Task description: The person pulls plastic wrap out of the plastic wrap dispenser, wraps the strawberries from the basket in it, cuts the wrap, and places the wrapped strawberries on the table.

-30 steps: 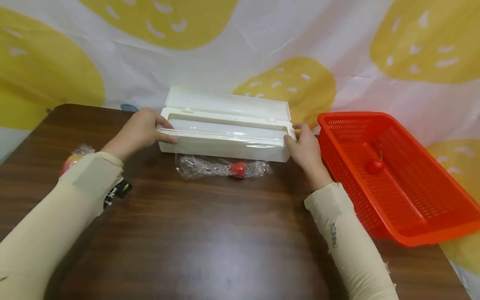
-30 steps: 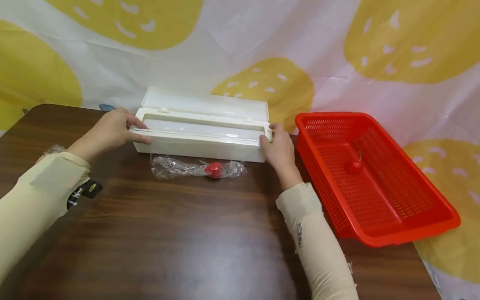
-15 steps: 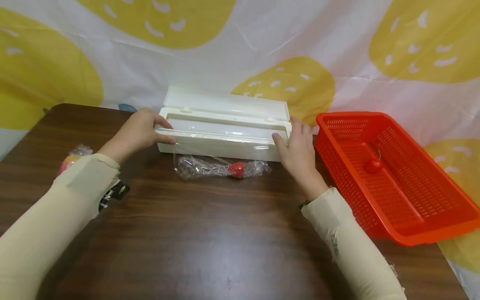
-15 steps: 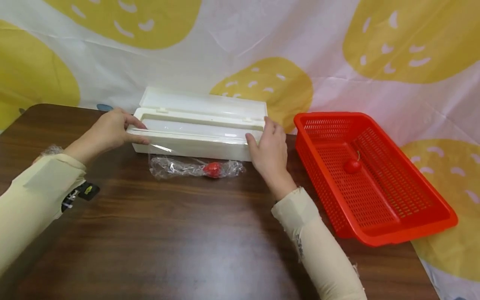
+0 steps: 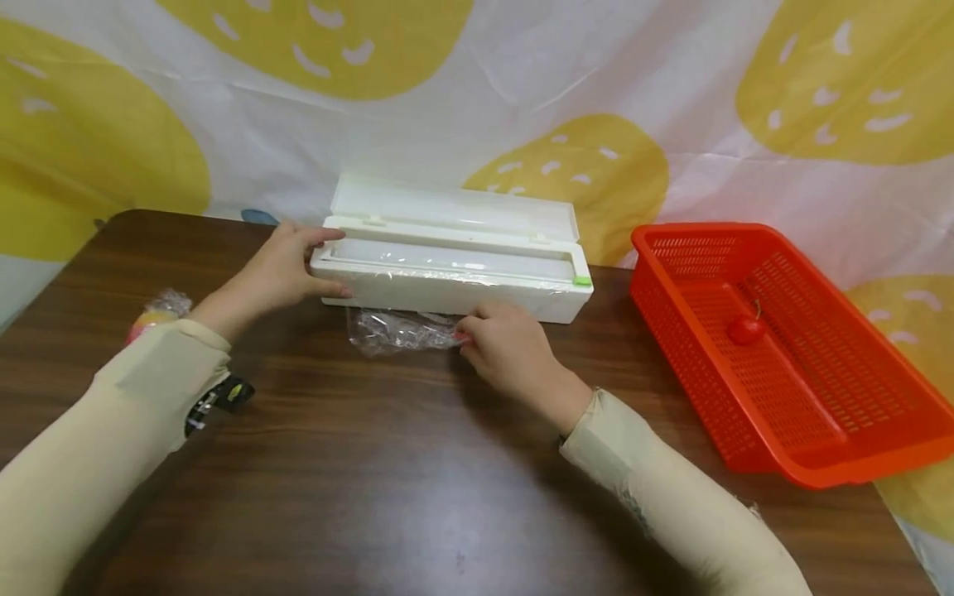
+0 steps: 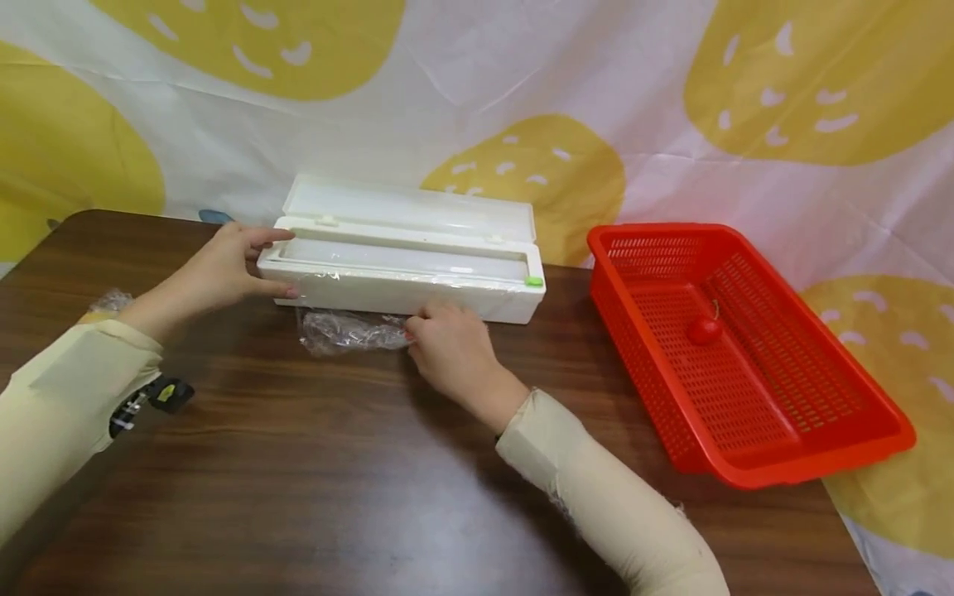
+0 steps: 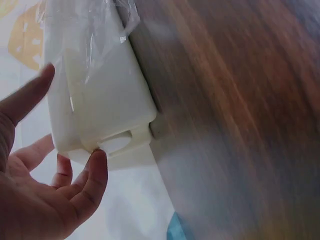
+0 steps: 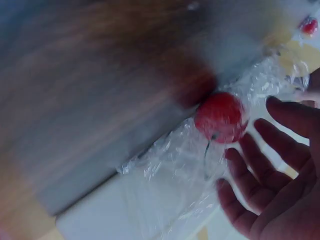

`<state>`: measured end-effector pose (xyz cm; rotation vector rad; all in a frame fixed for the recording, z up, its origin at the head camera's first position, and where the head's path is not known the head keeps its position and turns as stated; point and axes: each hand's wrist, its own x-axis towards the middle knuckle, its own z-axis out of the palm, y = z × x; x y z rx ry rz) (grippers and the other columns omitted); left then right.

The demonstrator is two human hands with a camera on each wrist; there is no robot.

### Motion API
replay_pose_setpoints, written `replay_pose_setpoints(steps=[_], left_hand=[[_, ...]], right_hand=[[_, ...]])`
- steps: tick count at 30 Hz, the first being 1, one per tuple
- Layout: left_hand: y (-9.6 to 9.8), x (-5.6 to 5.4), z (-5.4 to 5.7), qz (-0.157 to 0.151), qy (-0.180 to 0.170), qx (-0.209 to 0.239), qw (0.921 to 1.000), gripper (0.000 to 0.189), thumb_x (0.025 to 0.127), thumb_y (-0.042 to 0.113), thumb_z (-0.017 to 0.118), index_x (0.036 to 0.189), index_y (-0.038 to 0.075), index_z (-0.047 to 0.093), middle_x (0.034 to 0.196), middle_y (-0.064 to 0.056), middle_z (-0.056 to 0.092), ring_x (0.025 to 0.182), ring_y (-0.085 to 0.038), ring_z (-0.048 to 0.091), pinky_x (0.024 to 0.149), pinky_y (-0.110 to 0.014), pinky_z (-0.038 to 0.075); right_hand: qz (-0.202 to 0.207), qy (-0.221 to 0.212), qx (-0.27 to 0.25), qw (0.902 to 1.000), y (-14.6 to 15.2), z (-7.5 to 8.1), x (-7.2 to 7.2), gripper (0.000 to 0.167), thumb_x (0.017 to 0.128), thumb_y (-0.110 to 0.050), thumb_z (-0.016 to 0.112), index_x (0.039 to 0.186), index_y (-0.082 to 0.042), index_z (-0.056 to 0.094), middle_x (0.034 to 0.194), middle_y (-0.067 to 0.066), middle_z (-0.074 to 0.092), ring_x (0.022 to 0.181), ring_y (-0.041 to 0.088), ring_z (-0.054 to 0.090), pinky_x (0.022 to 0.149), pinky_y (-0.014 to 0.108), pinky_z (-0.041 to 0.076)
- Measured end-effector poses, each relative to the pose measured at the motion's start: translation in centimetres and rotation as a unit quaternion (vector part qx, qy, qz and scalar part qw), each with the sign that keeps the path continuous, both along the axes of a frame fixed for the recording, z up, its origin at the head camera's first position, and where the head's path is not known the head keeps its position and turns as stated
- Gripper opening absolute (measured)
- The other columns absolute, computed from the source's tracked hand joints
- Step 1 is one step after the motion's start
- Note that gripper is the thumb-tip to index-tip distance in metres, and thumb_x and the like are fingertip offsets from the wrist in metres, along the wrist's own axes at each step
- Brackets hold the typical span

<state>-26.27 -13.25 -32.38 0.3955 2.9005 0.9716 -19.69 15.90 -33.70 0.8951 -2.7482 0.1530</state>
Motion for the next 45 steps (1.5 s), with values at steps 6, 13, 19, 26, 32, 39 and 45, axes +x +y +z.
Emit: replay_pose_setpoints(steps=[6, 13, 19, 26, 32, 39, 45], left_hand=[[-0.3, 0.1, 0.4, -0.010, -0.075, 0.098, 0.9923, 0.088, 0.078, 0.028, 0.078, 0.147, 0.003, 0.030, 0.142, -0.031, 0.031, 0.126, -0.042, 0.038, 0.101, -0.052, 0.038], [0.8, 1.7, 1.2, 0.054, -0.048, 0.109, 0.9914, 0.096, 0.080, 0.046, 0.072, 0.150, 0.004, 0.022, 0.147, -0.030, 0.029, 0.132, -0.044, 0.029, 0.106, -0.057, 0.029], [4.3, 4.3, 1.5, 0.011, 0.163, -0.066, 0.9843, 0.089, 0.068, 0.043, 0.083, 0.139, 0.007, 0.044, 0.144, -0.030, 0.028, 0.133, -0.047, 0.024, 0.104, -0.064, 0.025], [7.0, 6.7, 1.5, -0.091, 0.213, -0.119, 0.9655, 0.068, 0.068, 0.039, 0.083, 0.124, 0.009, 0.059, 0.136, -0.028, 0.044, 0.129, -0.044, 0.036, 0.108, -0.057, 0.030], [8.1, 8.2, 1.1, -0.144, 0.204, -0.115, 0.9614, 0.051, 0.068, 0.042, 0.082, 0.108, 0.013, 0.069, 0.122, -0.018, 0.059, 0.117, -0.037, 0.050, 0.099, -0.051, 0.041], [9.2, 9.0, -0.2, -0.220, 0.195, -0.128, 0.9472, 0.035, 0.069, 0.038, 0.082, 0.095, 0.016, 0.071, 0.099, -0.005, 0.068, 0.094, -0.025, 0.062, 0.080, -0.042, 0.051], [10.2, 9.2, -1.2, -0.269, 0.198, -0.143, 0.9317, 0.043, 0.073, 0.039, 0.078, 0.106, 0.013, 0.069, 0.111, -0.008, 0.067, 0.106, -0.027, 0.059, 0.087, -0.045, 0.049]], right_hand=[[-0.026, -0.008, 0.025, 0.9993, -0.1, -0.2, -0.9, 0.024, 0.080, -0.019, 0.075, 0.103, -0.019, 0.069, 0.099, 0.001, 0.065, 0.092, 0.025, 0.064, 0.078, 0.042, 0.049], [-0.017, -0.003, 0.036, 0.9992, 0.1, -0.4, -1.9, 0.030, 0.077, -0.013, 0.076, 0.104, -0.016, 0.064, 0.096, 0.005, 0.065, 0.089, 0.029, 0.064, 0.075, 0.043, 0.050], [-0.020, 0.011, 0.060, 0.9979, 0.1, -0.5, -1.9, 0.037, 0.078, -0.013, 0.074, 0.112, -0.016, 0.062, 0.099, 0.005, 0.065, 0.090, 0.029, 0.064, 0.076, 0.042, 0.050], [0.002, 0.029, 0.073, 0.9969, -0.1, 0.1, 0.3, 0.036, 0.077, -0.016, 0.073, 0.111, -0.014, 0.062, 0.098, 0.005, 0.067, 0.098, 0.025, 0.063, 0.075, 0.041, 0.049], [0.004, -0.058, 0.062, 0.9964, -0.3, 1.1, 2.3, 0.040, 0.081, -0.026, 0.072, 0.117, -0.013, 0.060, 0.101, 0.004, 0.069, 0.095, 0.025, 0.066, 0.076, 0.041, 0.050], [-0.009, -0.195, 0.006, 0.9808, 0.2, 1.7, 2.4, 0.028, 0.083, -0.024, 0.069, 0.103, -0.012, 0.054, 0.079, 0.001, 0.067, 0.064, 0.017, 0.061, 0.060, 0.033, 0.049], [-0.016, -0.248, 0.010, 0.9687, 0.7, 1.6, 2.0, 0.012, 0.091, -0.018, 0.057, 0.101, -0.013, 0.054, 0.080, 0.001, 0.065, 0.069, 0.016, 0.059, 0.064, 0.030, 0.049]])
